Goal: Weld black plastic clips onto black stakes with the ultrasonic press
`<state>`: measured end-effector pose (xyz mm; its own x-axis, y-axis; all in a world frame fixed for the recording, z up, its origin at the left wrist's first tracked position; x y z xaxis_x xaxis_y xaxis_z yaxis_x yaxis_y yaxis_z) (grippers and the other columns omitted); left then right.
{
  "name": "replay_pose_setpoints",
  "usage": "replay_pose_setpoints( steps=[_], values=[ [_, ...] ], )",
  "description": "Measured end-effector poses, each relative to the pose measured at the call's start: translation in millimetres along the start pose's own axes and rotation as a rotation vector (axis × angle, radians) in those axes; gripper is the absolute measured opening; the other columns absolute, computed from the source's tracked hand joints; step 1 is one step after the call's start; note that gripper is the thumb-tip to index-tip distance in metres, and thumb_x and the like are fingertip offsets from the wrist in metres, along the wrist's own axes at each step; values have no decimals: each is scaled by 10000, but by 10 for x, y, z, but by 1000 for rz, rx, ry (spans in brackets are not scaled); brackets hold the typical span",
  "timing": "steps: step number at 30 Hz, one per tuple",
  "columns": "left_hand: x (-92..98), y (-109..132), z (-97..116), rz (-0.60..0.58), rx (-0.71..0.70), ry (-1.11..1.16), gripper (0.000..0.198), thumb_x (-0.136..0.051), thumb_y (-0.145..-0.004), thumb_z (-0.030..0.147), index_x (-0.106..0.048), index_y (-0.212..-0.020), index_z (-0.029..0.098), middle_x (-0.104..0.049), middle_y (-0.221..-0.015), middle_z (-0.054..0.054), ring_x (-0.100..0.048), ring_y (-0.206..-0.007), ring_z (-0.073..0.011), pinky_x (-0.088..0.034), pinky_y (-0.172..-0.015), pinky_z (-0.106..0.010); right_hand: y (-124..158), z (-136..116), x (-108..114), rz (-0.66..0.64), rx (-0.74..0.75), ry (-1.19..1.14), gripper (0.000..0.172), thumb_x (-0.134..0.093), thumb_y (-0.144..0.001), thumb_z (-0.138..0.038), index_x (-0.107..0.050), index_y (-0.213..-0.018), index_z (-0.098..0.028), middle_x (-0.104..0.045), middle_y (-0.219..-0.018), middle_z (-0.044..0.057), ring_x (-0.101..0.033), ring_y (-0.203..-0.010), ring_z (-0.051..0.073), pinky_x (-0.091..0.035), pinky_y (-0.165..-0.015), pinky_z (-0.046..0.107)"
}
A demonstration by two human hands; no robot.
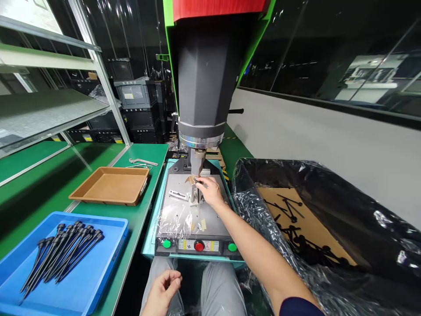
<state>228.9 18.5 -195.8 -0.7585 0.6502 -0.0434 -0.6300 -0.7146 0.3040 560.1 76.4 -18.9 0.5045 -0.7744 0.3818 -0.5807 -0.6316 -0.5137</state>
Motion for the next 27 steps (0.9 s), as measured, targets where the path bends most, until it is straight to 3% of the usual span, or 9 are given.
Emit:
replay_pose_setpoints(
  steps=[5,17,22,27],
  values=[
    [-3,-24,-112,-3,-7,5,468,-682,-680,606,-691,-822,160,-672,-761,-59,-586,-723,-184,-441,-723,-298,-44,182,-14,43,-129,-37,364,-626,-754,-456,-715,-993,-197,-674,-1030,94,-612,-720,186,-511,-727,360],
    [9,-73,-313,-18,-6,37,491,-698,-651,634,-686,-796,164,-651,-712,-46,-572,-684,-168,-444,-696,-295,-285,141,-144,-45,-143,64,335,-702,-664,-433,-677,-888,-185,-653,-906,73,-609,-731,208,-485,-707,353],
    [29,-56,-302,1,5,52,487,-703,-648,628,-693,-801,166,-658,-724,-50,-587,-710,-178,-447,-725,-299,-296,41,-93,-167,-34,66,228,-570,-787,-410,-672,-748,-210,-648,-825,58,-612,-829,223,-475,-760,341],
    [28,-48,-226,1,3,48,477,-706,-651,615,-697,-800,161,-667,-744,-60,-609,-757,-198,-453,-764,-311,-302,33,-79,-190,-1,66,157,-627,-744,-354,-669,-785,-208,-665,-887,57,-619,-841,215,-483,-774,336]
  ],
)
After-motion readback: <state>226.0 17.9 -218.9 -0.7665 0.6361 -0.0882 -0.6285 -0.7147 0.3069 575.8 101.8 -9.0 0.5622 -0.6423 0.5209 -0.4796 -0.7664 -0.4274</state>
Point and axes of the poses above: each hand's wrist, its own y-axis away from the middle knuckle, its own x-axis out of the back of the hand, z = x × y, the point moved 6 cm from there along -y, towards the middle knuckle
